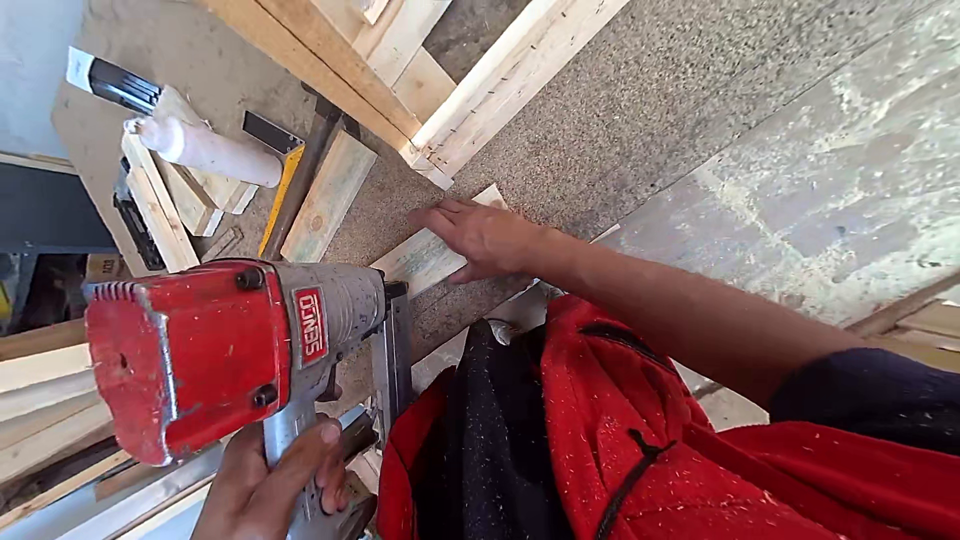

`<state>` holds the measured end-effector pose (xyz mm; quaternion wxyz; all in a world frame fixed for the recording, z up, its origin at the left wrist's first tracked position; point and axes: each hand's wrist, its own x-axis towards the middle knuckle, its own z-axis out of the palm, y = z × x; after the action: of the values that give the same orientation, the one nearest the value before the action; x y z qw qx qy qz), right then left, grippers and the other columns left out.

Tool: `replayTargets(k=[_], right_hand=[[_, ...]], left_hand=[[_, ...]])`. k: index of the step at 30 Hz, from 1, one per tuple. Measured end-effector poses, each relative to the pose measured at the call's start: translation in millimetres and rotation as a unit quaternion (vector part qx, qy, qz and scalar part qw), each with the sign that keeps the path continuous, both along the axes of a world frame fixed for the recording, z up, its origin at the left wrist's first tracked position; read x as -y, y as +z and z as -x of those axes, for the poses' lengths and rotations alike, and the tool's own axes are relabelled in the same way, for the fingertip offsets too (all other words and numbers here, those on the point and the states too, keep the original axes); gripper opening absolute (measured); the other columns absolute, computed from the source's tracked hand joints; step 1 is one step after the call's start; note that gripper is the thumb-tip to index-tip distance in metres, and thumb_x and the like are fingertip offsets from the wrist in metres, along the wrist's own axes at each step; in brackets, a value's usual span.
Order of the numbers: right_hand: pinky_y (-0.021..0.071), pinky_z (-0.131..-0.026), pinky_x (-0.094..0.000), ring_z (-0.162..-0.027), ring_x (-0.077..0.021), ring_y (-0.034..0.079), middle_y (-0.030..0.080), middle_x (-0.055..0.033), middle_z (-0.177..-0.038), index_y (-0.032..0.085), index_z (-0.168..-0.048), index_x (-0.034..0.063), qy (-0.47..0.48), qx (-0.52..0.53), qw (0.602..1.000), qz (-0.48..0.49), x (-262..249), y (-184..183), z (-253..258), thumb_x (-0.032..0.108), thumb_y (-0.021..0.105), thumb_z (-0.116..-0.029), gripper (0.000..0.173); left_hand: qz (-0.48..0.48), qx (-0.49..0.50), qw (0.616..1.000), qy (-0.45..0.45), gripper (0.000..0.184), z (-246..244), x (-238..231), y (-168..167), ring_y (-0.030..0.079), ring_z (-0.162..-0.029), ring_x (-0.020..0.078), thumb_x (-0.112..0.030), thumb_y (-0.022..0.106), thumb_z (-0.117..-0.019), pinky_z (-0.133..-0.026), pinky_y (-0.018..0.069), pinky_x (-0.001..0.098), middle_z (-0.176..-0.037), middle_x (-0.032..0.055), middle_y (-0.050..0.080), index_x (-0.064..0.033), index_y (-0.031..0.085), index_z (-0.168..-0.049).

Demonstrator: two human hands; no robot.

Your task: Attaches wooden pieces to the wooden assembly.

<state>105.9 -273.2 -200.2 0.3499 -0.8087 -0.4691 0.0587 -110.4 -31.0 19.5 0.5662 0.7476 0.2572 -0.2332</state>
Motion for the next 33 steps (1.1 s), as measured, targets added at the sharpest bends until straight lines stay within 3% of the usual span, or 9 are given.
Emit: replayTargets(k=[3,5,9,14,16,22,26,30,33], right_hand=[[0.026,-0.125,-0.0484,-0.142,-0.0324,0.047,0.052,-0.0139,-0.15,0.02,-0.163,0.0152,-0.04,-0.004,0.999,0.022,18,-3,-6,0.055,0.093,-0.0622,0.13],[0.0259,-0.125,-0.0457,-0.142,-0.0302,0.048,0.054,-0.0136,-0.149,0.022,-0.162,0.0122,-0.056,0.008,0.998,0.011,30,-12,-5,0.062,0.089,-0.064,0.129],[0.0255,-0.126,-0.044,-0.142,-0.0294,0.048,0.055,-0.0128,-0.148,0.024,-0.162,0.0117,-0.052,0.016,0.998,-0.017,34,-21,-7,0.064,0.087,-0.0648,0.127],[0.0257,-0.126,-0.0449,-0.142,-0.0304,0.048,0.055,-0.013,-0.148,0.024,-0.162,0.0121,-0.056,0.025,0.998,-0.024,34,-21,-7,0.063,0.087,-0.0664,0.126],[0.0258,-0.125,-0.0445,-0.141,-0.0307,0.048,0.055,-0.0137,-0.147,0.024,-0.162,0.0114,-0.055,0.022,0.998,-0.028,35,-22,-5,0.062,0.088,-0.0669,0.125],[0.0254,-0.126,-0.0448,-0.141,-0.0301,0.049,0.057,-0.0132,-0.146,0.026,-0.161,0.0117,-0.047,0.033,0.998,-0.039,35,-22,-7,0.063,0.088,-0.0656,0.125],[0.0248,-0.126,-0.0456,-0.141,-0.0293,0.049,0.058,-0.0131,-0.145,0.03,-0.16,0.0115,-0.042,0.035,0.998,-0.035,36,-21,-7,0.065,0.085,-0.0702,0.118],[0.0295,-0.124,-0.0485,-0.136,-0.0287,0.054,0.062,-0.0116,-0.139,0.044,-0.151,0.0116,-0.038,0.047,0.998,-0.032,34,-19,-9,0.064,0.084,-0.0722,0.103],[0.034,-0.122,-0.0511,-0.134,-0.0296,0.056,0.064,-0.0106,-0.137,0.05,-0.147,0.0126,-0.031,0.059,0.997,-0.027,31,-20,-10,0.061,0.085,-0.0726,0.095]], left_hand=[[-0.013,0.026,1.0,-0.002,0.032,-14,13,7,0.063,-0.048,0.0245,-0.028,0.063,-0.0976,-0.05,0.061,0.0425,-0.061,0.0078,0.058,-0.0094,0.061,-0.123],[-0.017,0.036,0.999,0.001,0.024,-27,22,8,0.062,-0.049,0.0237,-0.03,0.062,-0.0984,-0.051,0.0611,0.0424,-0.061,0.0072,0.057,-0.0103,0.063,-0.113],[-0.018,0.003,1.0,0.007,0.037,-52,30,2,0.061,-0.048,0.0215,-0.031,0.06,-0.0968,-0.051,0.0609,0.0419,-0.06,0.0059,0.054,-0.0091,0.061,-0.127],[-0.001,0.029,0.999,-0.026,0.039,-48,37,7,0.062,-0.048,0.0226,-0.027,0.061,-0.0978,-0.05,0.061,0.0423,-0.061,0.0063,0.056,-0.0077,0.059,-0.131],[0.017,0.029,0.999,-0.026,0.034,-46,42,9,0.062,-0.047,0.0216,-0.025,0.061,-0.0979,-0.049,0.0606,0.0415,-0.06,0.0049,0.057,-0.0093,0.06,-0.128],[-0.05,-0.026,0.996,-0.064,0.041,-54,44,5,0.063,-0.05,0.0233,-0.033,0.065,-0.095,-0.052,0.0611,0.0416,-0.063,0.0074,0.058,-0.0103,0.06,-0.129],[-0.145,0.037,0.989,-0.018,0.028,-22,34,-4,0.062,-0.047,0.0255,-0.037,0.068,-0.0933,-0.048,0.0588,0.0408,-0.06,0.0091,0.06,-0.0112,0.062,-0.1],[-0.322,0.111,0.94,-0.015,0.045,2,-6,-23,0.062,-0.048,0.0231,-0.051,0.065,-0.0937,-0.044,0.057,0.0396,-0.065,0.0071,0.063,-0.0107,0.063,-0.115],[-0.468,0.086,0.879,-0.027,0.062,3,-51,-49,0.068,-0.057,0.0235,-0.059,0.045,-0.1003,-0.055,0.0613,0.0507,-0.072,0.0067,0.068,-0.0091,0.056,-0.135]])
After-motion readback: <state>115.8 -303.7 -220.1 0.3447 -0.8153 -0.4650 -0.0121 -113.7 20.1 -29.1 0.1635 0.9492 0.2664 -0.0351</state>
